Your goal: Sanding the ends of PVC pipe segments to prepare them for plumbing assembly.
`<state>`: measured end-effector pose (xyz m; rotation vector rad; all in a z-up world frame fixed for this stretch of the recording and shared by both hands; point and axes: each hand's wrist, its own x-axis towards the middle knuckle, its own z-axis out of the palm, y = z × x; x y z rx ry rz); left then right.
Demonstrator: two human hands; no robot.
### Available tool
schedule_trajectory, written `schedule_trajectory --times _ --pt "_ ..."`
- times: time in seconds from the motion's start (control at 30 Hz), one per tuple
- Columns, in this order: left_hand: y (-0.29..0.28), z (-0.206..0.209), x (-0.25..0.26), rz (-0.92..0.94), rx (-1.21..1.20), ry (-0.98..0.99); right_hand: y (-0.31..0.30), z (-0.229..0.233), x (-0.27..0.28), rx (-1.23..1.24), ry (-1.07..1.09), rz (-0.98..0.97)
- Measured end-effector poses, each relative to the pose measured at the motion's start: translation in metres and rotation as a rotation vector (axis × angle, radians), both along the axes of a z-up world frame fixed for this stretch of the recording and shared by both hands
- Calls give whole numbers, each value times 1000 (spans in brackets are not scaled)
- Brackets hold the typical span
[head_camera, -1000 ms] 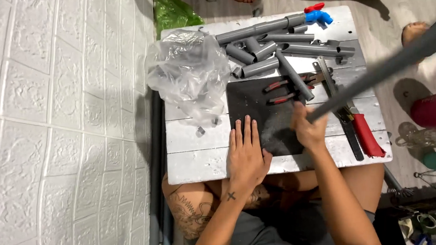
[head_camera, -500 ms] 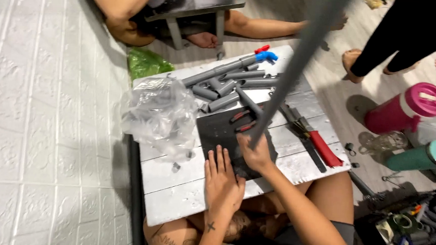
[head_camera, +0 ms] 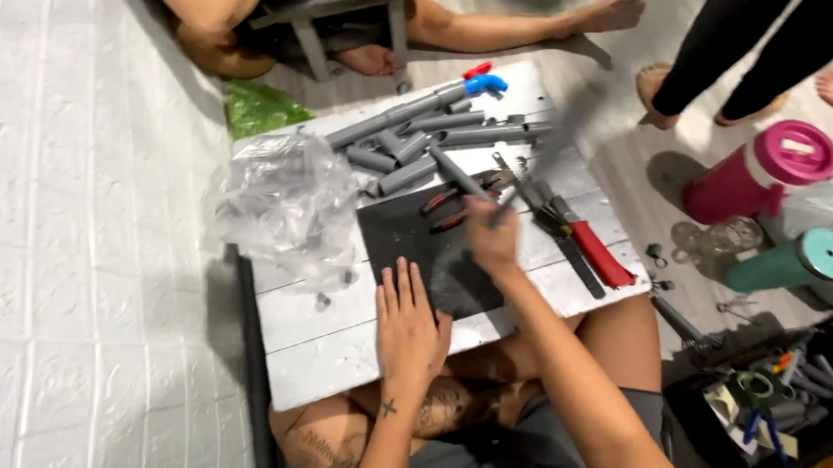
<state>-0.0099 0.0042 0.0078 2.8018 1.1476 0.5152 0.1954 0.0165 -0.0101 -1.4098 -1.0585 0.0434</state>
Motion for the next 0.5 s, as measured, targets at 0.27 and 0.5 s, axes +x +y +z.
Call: schedule_trajectory --times 0.27,0.5 --pt "-10 52 2 -86 -257 -535 -81 115 -28 544 1013 374" --pt "-32 137 -8 -216 -614 -874 -100 141 -55 704 1184 489"
